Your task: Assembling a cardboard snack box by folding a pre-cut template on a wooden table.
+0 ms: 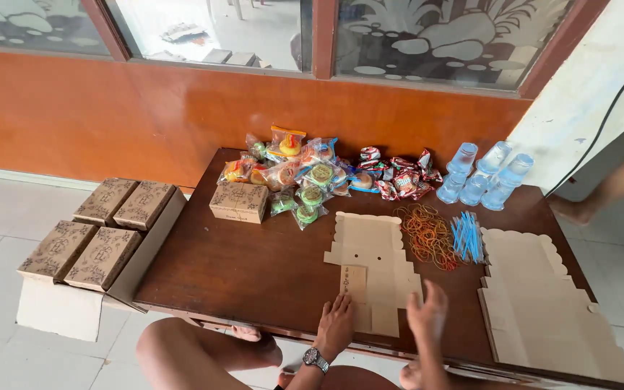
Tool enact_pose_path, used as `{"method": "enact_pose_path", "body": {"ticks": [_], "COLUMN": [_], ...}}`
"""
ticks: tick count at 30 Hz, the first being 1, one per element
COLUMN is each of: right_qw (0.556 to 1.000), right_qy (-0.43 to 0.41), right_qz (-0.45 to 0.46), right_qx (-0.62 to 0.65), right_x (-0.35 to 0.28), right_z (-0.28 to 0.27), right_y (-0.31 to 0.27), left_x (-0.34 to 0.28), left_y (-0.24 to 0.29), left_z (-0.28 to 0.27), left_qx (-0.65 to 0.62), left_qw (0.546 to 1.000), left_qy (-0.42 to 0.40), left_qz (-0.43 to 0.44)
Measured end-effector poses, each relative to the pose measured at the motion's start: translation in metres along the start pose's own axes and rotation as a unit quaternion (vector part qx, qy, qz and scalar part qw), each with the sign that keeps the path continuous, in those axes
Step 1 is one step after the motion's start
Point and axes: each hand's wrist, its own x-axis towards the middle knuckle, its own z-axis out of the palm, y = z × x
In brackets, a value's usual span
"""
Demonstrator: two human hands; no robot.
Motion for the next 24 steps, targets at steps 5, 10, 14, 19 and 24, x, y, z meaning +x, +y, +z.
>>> {"method": "enact_pose_path", "body": {"ticks": [5, 10, 14, 19, 24], "right_qw": [0.926, 0.908, 0.893, 0.864, 0.826], "right_qy": [-0.228, -0.241, -0.259, -0.238, -0.250], "right_qz": [0.299, 0.342, 0.369, 0.432, 0.479], "right_qx": [-0.033, 0.010, 0.022, 0.101, 0.162], "right_x": [0.009, 0.009, 0.012, 0.020, 0.029], "right_z": [-0.034, -0.033, -0.036, -0.058, -0.072], "right_y": [-0.008, -0.024, -0.031, -0.064, -0.090], "left_x": [0.000, 0.001, 0.001, 0.000, 0.001], "left_y": [0.004, 0.002, 0.003, 0.004, 0.004], "left_z": [-0.009, -0.005, -0.006, -0.010, -0.011], "left_qx": [0.001, -0.009, -0.008, -0.017, -0.013], "left_qw": [1.000, 0.999, 1.000, 1.000, 0.999], "left_qy": [0.026, -0.048, -0.006, 0.007, -0.029], "left_qz": [0.003, -0.023, -0.005, -0.003, -0.011]}}
